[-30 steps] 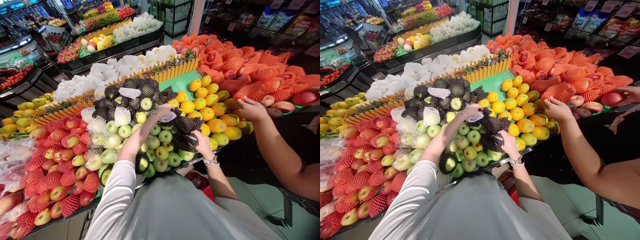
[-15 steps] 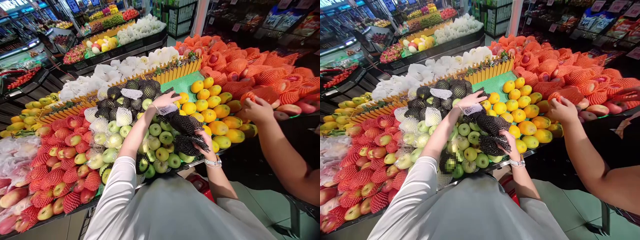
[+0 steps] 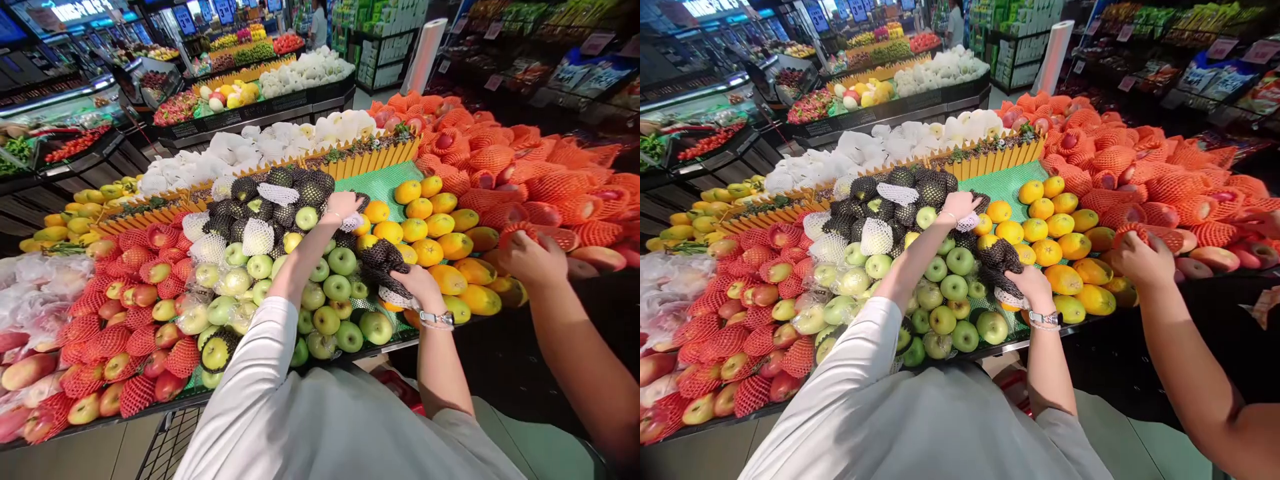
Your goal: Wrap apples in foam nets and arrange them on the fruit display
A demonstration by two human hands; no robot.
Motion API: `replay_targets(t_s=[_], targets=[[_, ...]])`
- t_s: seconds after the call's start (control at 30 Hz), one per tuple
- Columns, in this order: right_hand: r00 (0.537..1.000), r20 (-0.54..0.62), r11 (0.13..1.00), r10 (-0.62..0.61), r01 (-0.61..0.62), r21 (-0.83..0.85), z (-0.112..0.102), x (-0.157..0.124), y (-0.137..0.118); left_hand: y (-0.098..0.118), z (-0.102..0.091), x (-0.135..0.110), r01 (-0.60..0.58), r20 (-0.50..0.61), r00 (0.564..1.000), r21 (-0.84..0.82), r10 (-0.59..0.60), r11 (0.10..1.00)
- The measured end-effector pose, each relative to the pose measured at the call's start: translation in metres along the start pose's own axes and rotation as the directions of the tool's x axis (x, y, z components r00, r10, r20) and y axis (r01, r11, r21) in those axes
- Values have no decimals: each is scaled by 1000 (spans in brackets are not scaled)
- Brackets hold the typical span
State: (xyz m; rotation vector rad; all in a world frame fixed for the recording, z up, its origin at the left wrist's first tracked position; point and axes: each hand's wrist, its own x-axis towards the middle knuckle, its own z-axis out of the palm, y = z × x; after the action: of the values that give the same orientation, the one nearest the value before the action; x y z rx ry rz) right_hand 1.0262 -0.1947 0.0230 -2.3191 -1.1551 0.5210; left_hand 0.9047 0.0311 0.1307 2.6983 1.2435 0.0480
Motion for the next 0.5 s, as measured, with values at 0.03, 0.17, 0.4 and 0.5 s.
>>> replay_targets(t_s=[0.03, 0.17, 0.4, 0.5], targets=[[999, 41, 1000, 7, -6, -9, 1, -5, -1, -3, -5, -7, -27, -53, 998, 17, 28, 999], [1000, 24, 997, 10, -9, -70, 9, -29, -1, -46, -47, -24, 21, -113, 994, 73, -13, 997], [1000, -7, 999, 10, -11, -48, 16, -35, 1, -148, -73, -34, 334, 12, 937, 268, -350, 904], [999, -41, 999, 14, -16, -30, 20, -33, 6, -155, -52, -34, 376, 93, 911, 217, -403, 901]])
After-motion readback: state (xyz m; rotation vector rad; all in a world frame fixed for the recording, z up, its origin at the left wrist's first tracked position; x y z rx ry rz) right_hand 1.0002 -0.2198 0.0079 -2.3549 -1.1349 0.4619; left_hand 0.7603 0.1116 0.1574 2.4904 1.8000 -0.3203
